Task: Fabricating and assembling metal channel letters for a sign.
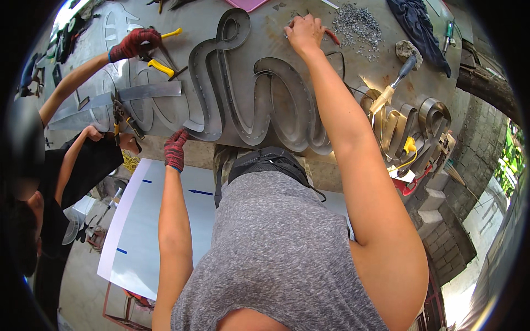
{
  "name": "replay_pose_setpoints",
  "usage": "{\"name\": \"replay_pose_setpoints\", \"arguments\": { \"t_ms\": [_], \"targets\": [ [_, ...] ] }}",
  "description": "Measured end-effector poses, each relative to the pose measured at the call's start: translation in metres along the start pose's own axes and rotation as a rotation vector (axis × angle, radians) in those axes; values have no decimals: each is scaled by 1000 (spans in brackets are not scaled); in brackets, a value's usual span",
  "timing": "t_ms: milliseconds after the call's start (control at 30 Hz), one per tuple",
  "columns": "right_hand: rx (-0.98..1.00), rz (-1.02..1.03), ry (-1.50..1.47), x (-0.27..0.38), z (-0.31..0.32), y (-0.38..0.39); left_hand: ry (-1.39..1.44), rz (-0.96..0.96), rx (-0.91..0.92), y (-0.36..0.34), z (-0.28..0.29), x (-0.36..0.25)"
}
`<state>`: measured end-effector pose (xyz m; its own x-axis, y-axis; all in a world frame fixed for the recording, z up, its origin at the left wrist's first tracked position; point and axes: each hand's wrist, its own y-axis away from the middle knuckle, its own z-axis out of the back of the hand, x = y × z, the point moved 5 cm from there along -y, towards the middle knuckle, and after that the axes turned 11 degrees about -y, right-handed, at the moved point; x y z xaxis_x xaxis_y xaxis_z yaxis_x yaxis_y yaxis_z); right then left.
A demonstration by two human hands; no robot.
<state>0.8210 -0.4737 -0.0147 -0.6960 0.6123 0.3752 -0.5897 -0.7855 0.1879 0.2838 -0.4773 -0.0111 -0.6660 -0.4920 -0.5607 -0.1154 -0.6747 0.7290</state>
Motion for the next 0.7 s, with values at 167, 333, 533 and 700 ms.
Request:
{"name": "replay_pose_setpoints", "arguments": {
  "t_ms": [167, 333, 533, 700],
  "targets": [
    [78, -54, 105, 4, -12, -10, -56, -51, -34, -1, 2, -1],
    [28, 20, 154, -8, -24, -18, 30, -32, -16, -3, 1, 4],
    [-45, -149, -398, -21, -4, -13, 83, -32, -3, -5, -1, 8],
    [81, 122, -613, 54, 9, 57, 22, -37, -5, -6, 2, 8]
  ]
}}
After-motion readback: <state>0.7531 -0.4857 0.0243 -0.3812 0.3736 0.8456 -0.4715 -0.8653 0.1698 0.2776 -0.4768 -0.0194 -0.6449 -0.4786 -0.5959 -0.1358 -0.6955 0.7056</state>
